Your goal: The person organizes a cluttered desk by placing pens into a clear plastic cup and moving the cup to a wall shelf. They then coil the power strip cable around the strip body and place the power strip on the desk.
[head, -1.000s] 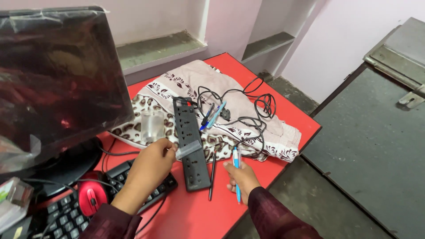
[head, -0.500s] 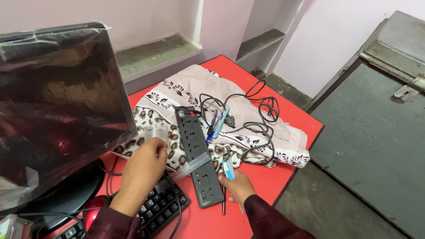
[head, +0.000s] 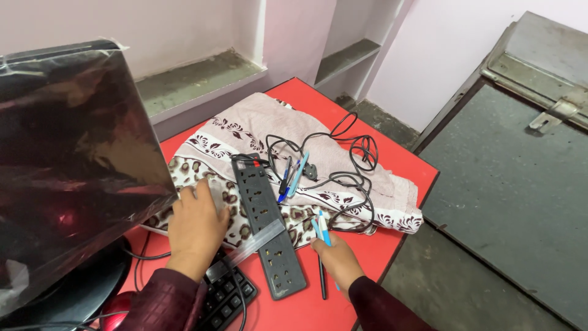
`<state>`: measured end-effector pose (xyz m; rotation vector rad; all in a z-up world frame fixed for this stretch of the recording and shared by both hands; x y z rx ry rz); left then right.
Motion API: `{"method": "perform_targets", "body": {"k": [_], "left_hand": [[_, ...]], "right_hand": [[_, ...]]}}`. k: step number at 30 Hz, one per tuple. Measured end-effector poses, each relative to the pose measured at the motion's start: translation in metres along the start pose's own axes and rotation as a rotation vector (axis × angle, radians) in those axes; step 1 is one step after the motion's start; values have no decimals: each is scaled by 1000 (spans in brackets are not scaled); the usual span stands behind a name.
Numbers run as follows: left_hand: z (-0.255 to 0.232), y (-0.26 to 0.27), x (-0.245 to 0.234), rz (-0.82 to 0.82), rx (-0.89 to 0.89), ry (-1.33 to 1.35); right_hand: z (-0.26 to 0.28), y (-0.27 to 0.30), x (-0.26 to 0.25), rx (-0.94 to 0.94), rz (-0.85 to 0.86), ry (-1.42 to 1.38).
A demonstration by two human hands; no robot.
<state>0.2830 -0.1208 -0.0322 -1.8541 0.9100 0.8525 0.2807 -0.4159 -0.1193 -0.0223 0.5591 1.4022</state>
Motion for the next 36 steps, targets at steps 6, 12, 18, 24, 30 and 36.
{"method": "perform_targets", "body": {"k": [6,12,18,24,30,36], "left_hand": [[-7,-13,4,17,-125,-96],[4,-25,18,101,-189,-89],[7,-17,11,73,-166,33],[-30,1,-29,-80,-121,227],[-88,30,-27,-22,157,584],[-122,73,-3,267,340,630]], "right_hand": [[19,8,-12,43,34,-5],[36,19,-21,29,58,-88],[49,33,-41,115,42,-7],[47,31,-69,185,108,22],[49,32,-90,211,67,-12],[38,36,-102,197,69,-31]]}}
Point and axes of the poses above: each hand's wrist, its own y-axis away from the middle knuckle, its own x-axis out of the palm, z = x × y, the point moved 4 cm from there along -y, towards the middle knuckle, and after that the axes turned 11 degrees about -z, right-handed, at the moved point
